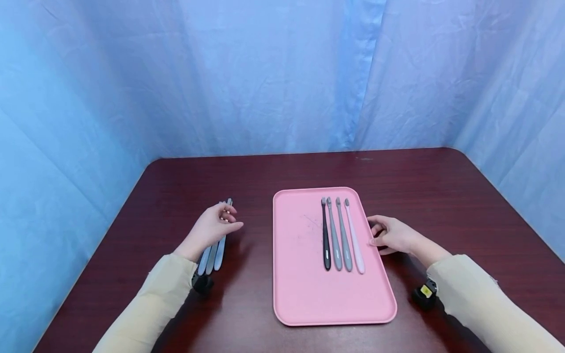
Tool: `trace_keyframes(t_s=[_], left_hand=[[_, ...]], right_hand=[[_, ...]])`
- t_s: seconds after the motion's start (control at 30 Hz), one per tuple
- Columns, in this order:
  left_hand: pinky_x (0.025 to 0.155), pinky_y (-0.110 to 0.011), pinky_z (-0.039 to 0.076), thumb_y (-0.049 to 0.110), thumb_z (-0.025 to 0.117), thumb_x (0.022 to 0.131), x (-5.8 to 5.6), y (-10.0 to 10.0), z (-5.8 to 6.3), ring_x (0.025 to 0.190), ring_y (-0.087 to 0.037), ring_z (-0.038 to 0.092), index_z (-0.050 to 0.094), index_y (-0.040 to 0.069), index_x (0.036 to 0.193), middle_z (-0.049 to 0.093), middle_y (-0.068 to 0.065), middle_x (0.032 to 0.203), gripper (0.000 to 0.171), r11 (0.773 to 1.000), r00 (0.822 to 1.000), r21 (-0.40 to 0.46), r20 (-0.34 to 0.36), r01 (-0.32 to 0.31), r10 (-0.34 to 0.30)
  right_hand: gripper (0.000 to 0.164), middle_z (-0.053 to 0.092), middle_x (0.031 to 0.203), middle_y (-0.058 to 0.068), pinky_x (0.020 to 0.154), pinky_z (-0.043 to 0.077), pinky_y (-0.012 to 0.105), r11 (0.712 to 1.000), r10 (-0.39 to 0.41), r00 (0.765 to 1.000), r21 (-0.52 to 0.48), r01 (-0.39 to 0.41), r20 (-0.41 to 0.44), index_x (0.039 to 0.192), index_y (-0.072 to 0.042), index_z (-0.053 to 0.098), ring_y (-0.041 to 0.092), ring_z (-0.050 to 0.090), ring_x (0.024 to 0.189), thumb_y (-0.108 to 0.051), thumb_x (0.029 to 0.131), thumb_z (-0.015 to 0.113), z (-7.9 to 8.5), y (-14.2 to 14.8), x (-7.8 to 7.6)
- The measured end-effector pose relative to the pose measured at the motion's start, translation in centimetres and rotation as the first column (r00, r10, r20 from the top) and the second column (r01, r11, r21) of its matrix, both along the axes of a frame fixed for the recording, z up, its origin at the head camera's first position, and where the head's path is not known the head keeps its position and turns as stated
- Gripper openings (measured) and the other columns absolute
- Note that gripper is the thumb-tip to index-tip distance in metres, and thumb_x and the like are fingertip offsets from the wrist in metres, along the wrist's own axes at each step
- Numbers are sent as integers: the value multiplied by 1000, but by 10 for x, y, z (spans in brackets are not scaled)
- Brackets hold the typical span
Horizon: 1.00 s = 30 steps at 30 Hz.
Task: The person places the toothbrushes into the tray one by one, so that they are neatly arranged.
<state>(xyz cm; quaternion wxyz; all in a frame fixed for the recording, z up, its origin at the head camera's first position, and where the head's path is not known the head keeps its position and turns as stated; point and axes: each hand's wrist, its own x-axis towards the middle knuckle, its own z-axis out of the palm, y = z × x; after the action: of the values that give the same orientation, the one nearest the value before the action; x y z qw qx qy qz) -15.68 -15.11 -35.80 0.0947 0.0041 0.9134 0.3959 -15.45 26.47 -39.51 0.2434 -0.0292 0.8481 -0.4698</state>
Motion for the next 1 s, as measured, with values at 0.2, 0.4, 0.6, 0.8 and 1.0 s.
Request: trace_keyframes(t_s=[0.2, 0.4, 0.6, 0.8, 1.0], left_hand=[[73, -35, 49, 20, 68, 86, 3, -18, -5, 91, -25, 58, 54, 0, 119, 63, -15, 103, 41, 999, 1000, -31, 17, -20, 21], [74, -35, 52, 17, 69, 86, 6, -31, -6, 87, -25, 60, 54, -3, 116, 62, -17, 99, 39, 998, 999, -48, 4, -35, 35], [74, -38, 53, 15, 70, 84, 11, -42, -7, 85, -26, 59, 53, -3, 115, 62, -18, 98, 40, 993, 998, -100, 14, -55, 57], [72, -38, 52, 14, 73, 81, 12, -51, -12, 86, -28, 58, 51, -3, 118, 61, -21, 102, 46, 988, 996, -141, 50, -62, 69], [76, -42, 52, 16, 74, 81, 11, -57, -15, 89, -30, 58, 48, -3, 123, 59, -24, 107, 53, 987, 994, -153, 88, -55, 69]], right_hand=[[66, 51, 95, 12, 67, 59, 37, 1000, 8, 1000, -21, -8, -5, 139, 11, 28, 13, 58, 75, 2, 84, 64, 0, 1, 1], [67, 51, 95, 12, 67, 59, 37, 999, 16, 1000, -30, -17, -9, 139, 11, 27, 13, 58, 75, 2, 84, 64, 0, 1, 3], [67, 51, 95, 12, 67, 59, 37, 1000, 12, 1000, -21, -12, -11, 139, 11, 28, 13, 58, 74, 2, 83, 64, 0, 1, 3], [67, 51, 94, 12, 67, 59, 37, 1000, 5, 1000, -21, -5, -9, 139, 10, 29, 13, 58, 74, 2, 83, 64, 1, 1, 3], [66, 50, 94, 12, 67, 59, 37, 1000, 1, 1000, -26, -1, -4, 138, 10, 29, 12, 58, 73, 2, 82, 64, 0, 2, 3]])
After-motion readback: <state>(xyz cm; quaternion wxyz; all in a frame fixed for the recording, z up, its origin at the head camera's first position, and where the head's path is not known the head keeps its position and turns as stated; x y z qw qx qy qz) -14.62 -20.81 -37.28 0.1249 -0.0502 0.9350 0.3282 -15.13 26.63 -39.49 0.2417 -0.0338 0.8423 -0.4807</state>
